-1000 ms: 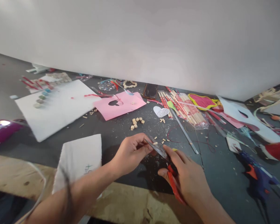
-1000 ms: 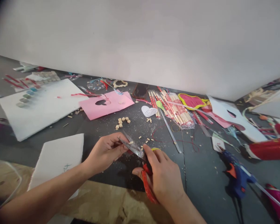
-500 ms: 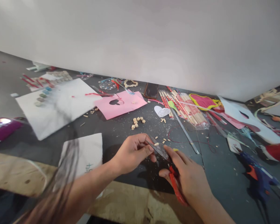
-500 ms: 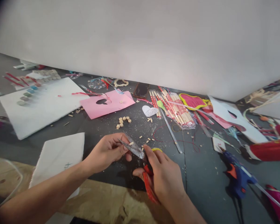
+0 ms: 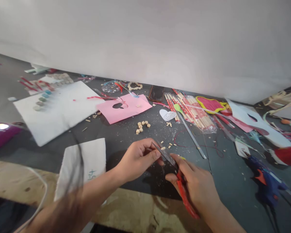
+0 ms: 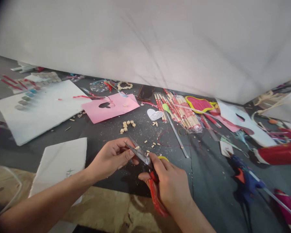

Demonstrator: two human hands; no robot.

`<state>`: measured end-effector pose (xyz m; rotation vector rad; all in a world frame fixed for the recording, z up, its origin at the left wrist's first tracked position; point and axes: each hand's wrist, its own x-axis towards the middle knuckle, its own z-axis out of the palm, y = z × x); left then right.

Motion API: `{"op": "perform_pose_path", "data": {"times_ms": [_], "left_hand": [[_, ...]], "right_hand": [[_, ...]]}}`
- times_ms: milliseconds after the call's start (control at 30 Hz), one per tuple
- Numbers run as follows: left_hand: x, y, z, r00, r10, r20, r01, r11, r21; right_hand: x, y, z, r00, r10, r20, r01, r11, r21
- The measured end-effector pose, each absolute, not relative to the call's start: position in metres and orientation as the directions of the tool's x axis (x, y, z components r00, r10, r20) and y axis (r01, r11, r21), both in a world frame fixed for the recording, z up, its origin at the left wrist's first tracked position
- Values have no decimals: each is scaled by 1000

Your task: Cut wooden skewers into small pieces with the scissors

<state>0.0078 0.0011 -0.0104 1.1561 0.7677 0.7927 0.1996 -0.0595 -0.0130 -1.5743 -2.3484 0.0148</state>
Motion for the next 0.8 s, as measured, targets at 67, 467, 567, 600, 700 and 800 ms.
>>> {"op": "perform_pose_path", "data": {"times_ms": [67,467,567,600,700,800], "left_hand": [[9,2,-10,483,869,-109,-108,183,977],[5,3,-12,463,885,-51,-62,90,994],[4,3,-11,496,866,-61,-93,122,988],[4,3,-10,507,860,-65,-104,136,985],[5,3,-10,522,850,-76,-113,158,981],[6,3,-11,511,855,-87,-102,161,982]], "right_hand": [[200,-57,-14,-340,911,232,900,387,-201],[201,-59,-9,-328,935,131,920,348,-180],[201,-59,-9,-338,929,153,917,361,-169],[201,-59,-10,-341,927,157,915,365,-169],[203,-59,-12,-341,925,166,916,367,-162],[204,-59,-16,-340,921,188,920,367,-139]]}}
